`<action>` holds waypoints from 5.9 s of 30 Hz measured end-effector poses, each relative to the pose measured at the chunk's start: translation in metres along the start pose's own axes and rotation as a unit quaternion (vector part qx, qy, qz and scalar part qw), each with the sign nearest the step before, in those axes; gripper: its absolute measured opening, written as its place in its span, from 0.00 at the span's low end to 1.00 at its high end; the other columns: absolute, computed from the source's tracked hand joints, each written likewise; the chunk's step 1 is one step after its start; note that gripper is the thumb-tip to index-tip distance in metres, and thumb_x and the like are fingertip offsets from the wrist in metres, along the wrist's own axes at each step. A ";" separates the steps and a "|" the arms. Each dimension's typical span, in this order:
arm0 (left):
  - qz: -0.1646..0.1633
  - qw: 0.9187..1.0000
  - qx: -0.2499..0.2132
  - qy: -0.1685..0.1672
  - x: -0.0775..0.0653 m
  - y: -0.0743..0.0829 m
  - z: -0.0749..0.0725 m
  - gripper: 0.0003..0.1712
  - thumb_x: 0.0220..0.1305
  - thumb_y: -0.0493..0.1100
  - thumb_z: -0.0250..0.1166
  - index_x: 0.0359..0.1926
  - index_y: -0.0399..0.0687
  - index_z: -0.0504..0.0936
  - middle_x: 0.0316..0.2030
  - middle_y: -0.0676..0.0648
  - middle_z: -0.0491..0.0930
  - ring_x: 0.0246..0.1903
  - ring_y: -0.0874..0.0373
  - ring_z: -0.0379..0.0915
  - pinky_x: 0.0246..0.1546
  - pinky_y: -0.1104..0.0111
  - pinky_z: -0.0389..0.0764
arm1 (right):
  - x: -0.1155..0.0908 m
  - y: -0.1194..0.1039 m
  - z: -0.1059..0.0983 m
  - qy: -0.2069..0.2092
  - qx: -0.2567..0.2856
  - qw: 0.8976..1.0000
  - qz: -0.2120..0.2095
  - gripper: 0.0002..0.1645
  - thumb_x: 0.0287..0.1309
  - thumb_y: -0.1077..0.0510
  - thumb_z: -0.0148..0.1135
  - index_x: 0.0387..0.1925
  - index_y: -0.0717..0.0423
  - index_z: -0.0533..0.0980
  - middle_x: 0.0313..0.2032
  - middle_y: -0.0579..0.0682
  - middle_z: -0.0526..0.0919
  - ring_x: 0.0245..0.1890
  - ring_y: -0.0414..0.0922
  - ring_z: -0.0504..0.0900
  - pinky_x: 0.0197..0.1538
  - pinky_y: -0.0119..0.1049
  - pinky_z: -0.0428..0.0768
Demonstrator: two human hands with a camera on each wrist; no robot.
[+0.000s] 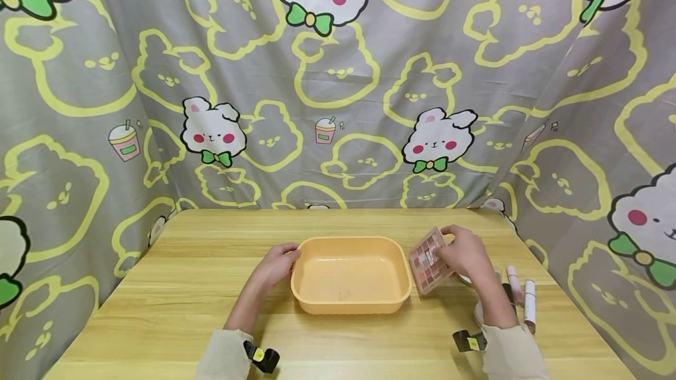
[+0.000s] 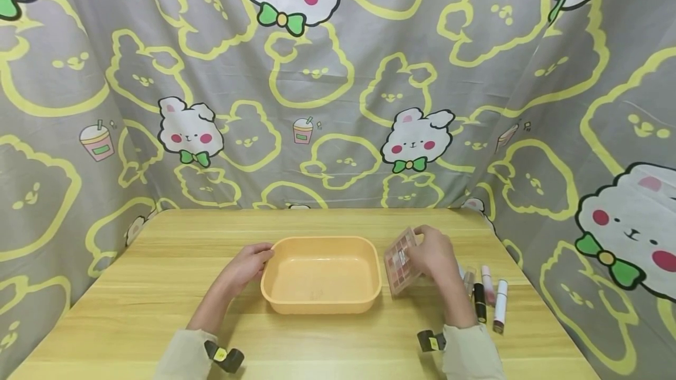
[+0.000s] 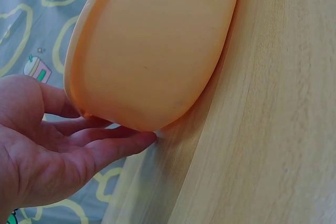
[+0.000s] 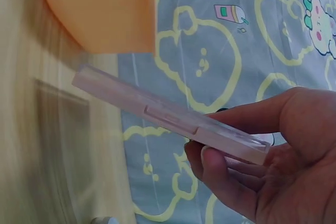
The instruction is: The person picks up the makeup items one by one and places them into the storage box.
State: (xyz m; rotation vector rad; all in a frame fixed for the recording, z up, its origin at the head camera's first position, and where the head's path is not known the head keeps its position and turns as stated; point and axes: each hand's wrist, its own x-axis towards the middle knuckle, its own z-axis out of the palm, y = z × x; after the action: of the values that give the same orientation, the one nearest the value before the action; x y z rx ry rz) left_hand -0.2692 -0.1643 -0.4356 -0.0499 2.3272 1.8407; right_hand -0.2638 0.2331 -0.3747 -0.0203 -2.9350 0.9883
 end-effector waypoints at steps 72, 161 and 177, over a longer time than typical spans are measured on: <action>0.001 1.000 0.005 0.002 0.003 -0.002 -0.002 0.21 0.76 0.40 0.51 0.62 0.33 0.76 0.52 0.36 0.80 0.48 0.47 0.81 0.46 0.56 0.84 | -0.013 -0.065 0.078 -0.034 0.215 0.975 -0.038 0.32 0.60 0.68 0.58 0.67 0.70 0.68 0.31 0.59 0.87 0.19 0.48 0.85 0.23 0.48 0.85; -0.003 1.000 0.021 0.009 0.003 -0.001 0.000 0.23 0.77 0.41 0.51 0.65 0.33 0.74 0.54 0.36 0.81 0.49 0.48 0.82 0.45 0.59 0.85 | -0.015 -0.085 0.118 -0.196 0.236 0.949 -0.074 0.43 0.49 0.73 0.58 0.70 0.75 0.60 0.32 0.60 0.83 0.22 0.47 0.84 0.29 0.44 0.87; -0.004 1.000 0.019 0.013 0.002 0.001 -0.001 0.23 0.77 0.40 0.50 0.66 0.32 0.73 0.55 0.34 0.81 0.51 0.46 0.81 0.46 0.58 0.85 | -0.017 -0.089 0.129 -0.203 0.252 0.944 -0.060 0.42 0.53 0.73 0.59 0.70 0.76 0.59 0.35 0.61 0.82 0.22 0.48 0.85 0.30 0.42 0.87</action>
State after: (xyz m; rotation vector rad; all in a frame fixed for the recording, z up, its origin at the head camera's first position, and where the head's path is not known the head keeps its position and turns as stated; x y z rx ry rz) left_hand -0.2717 -0.1650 -0.4349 -0.0792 2.3753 1.8008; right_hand -0.2522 0.0837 -0.4244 0.4214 -2.8540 1.8820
